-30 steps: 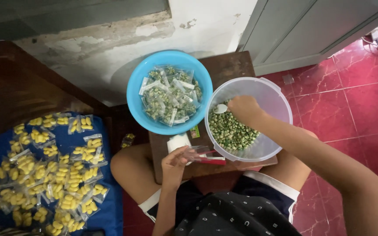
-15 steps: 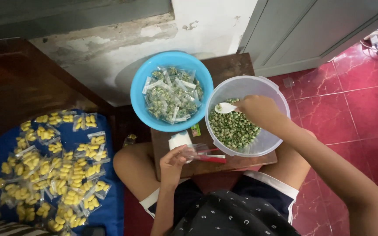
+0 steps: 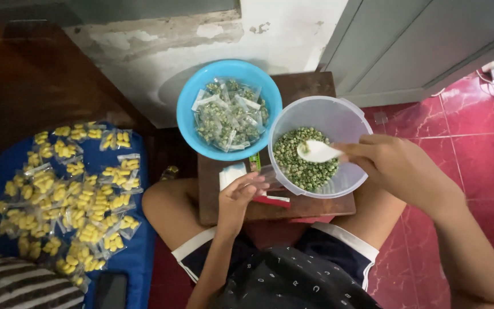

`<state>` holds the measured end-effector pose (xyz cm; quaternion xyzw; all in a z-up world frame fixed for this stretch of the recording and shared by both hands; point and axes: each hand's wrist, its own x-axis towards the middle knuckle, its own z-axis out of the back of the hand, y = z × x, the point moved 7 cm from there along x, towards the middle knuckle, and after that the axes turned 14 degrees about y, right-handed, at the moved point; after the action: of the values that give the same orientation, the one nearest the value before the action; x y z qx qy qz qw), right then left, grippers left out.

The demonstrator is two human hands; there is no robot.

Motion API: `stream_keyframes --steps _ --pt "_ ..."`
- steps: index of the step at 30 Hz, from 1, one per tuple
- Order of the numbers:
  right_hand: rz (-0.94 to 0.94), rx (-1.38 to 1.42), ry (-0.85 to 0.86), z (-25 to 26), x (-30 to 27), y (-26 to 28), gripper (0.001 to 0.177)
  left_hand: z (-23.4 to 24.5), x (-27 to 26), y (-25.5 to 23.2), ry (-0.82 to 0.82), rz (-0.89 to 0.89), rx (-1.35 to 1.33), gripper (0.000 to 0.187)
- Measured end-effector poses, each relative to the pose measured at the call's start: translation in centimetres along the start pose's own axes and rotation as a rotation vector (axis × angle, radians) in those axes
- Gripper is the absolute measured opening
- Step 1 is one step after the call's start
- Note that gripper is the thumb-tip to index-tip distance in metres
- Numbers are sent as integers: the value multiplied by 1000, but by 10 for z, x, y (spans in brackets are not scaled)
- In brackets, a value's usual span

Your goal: Packaging green peas into small plastic bags using a spoon and sealing them with a stapler

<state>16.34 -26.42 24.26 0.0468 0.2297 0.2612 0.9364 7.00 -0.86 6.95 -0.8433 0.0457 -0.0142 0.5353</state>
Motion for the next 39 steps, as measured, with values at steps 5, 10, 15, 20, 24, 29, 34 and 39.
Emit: stream_keyframes --steps 5,10,15,20,24,29,34,39 --pt "185 -30 -37 5 -16 18 42 2 0 4 -25 5 -65 41" --pt "156 -126 5 -8 -5 20 40 -14 1 1 -23 43 -68 45" --pt "246 -334 -261 -4 -11 52 25 -25 2 6 -1 53 -98 52" --pt "356 -534 -612 20 -43 91 21 -13 2 38 -48 170 -324 49" --pt "337 -481 -665 34 -54 86 23 -5 5 53 36 134 -394 55" --pt "149 -327 -638 39 -64 54 23 -1 7 80 213 67 -892 42" --pt "81 -255 -520 6 -24 17 17 -15 4 73 307 95 -1188 36" --pt "-48 -229 -221 -48 40 -22 24 1 3 84 248 90 -1151 40"
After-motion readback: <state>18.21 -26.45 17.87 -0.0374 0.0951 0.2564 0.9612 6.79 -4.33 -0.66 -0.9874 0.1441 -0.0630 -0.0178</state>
